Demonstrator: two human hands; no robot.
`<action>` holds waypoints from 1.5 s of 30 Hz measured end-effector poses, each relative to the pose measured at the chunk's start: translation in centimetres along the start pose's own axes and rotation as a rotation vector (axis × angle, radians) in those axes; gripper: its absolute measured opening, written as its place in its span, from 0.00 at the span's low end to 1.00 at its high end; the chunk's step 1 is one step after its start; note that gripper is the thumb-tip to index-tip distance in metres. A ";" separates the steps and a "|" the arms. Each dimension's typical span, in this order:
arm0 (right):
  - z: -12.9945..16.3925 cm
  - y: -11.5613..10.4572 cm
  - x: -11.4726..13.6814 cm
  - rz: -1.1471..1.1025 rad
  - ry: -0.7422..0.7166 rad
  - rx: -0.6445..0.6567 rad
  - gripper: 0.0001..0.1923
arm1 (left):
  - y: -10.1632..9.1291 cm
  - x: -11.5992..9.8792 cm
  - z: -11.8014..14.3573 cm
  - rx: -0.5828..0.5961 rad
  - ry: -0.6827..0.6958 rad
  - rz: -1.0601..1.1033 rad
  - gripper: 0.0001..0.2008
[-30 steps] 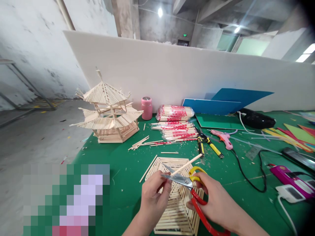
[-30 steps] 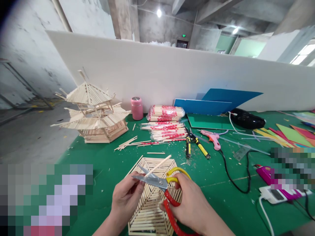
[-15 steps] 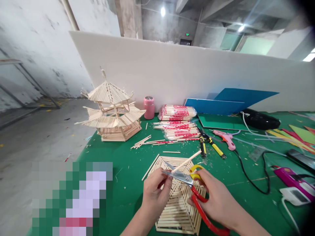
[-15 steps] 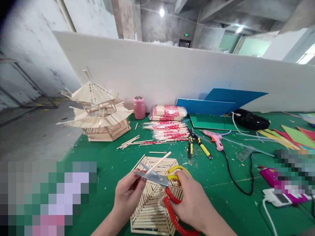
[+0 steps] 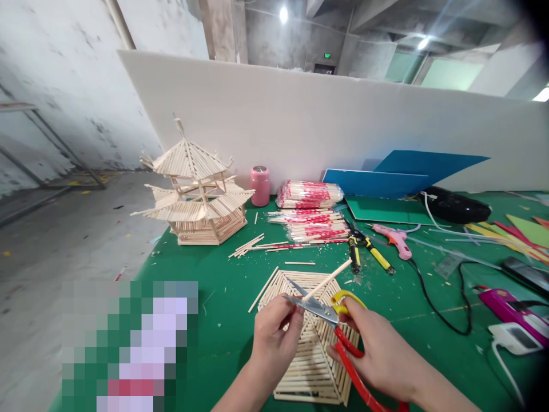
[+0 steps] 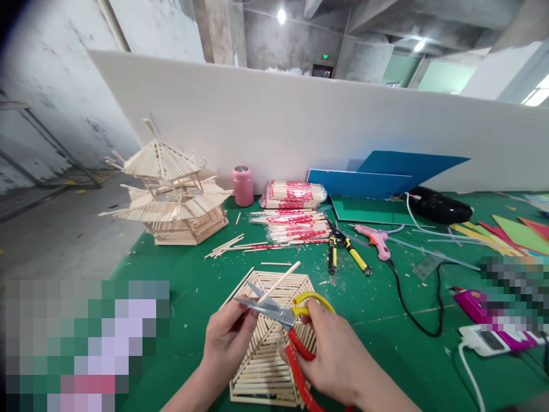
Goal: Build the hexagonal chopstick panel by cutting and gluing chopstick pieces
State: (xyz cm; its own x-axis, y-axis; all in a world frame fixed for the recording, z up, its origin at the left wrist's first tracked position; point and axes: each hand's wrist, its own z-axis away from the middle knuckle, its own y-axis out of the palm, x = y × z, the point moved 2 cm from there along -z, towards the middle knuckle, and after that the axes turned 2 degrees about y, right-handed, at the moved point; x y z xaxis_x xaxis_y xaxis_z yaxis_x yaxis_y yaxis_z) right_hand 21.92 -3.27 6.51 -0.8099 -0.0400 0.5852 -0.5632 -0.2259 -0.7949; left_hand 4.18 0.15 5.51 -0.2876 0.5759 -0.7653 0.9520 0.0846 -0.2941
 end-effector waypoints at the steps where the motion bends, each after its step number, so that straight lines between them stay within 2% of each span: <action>1: 0.0 0.0 0.1 -0.004 -0.002 -0.003 0.12 | 0.0 0.0 0.0 0.003 -0.010 0.005 0.07; 5: 0.0 0.0 0.3 -0.031 0.005 -0.012 0.11 | 0.0 0.0 0.0 0.005 -0.002 0.007 0.08; 13: 0.0 0.5 0.2 -0.047 0.004 -0.032 0.11 | 0.0 0.0 0.0 0.002 0.121 -0.115 0.07; 19: 0.0 0.2 -0.4 -0.048 -0.028 -0.042 0.13 | 0.3 0.1 0.1 0.030 0.173 -0.054 0.07; 23: 0.2 -0.1 -0.4 -0.061 -0.027 -0.048 0.17 | 0.4 0.4 0.3 0.120 0.086 0.026 0.07; 28: 0.4 -0.5 -0.3 -0.105 0.002 -0.013 0.15 | 0.6 0.8 0.1 0.255 -0.097 0.178 0.08; 32: 0.5 -0.4 -0.6 -0.111 0.035 -0.010 0.15 | 0.5 0.8 -0.2 0.312 -0.163 0.261 0.09; 38: 0.5 0.1 -0.7 -0.118 0.032 -0.005 0.10 | 0.7 0.9 -0.1 0.312 -0.182 0.245 0.10; 45: 0.5 0.3 -0.6 -0.122 0.037 -0.030 0.12 | 1.0 1.0 0.5 0.250 -0.131 0.079 0.11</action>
State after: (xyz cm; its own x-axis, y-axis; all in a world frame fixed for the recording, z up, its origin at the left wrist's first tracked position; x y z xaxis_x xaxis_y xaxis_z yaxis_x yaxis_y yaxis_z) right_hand 22.29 -3.84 6.00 -0.7404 0.0220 0.6718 -0.6620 -0.1976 -0.7230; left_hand 4.83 0.44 4.15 -0.2405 0.4612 -0.8541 0.9212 -0.1687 -0.3505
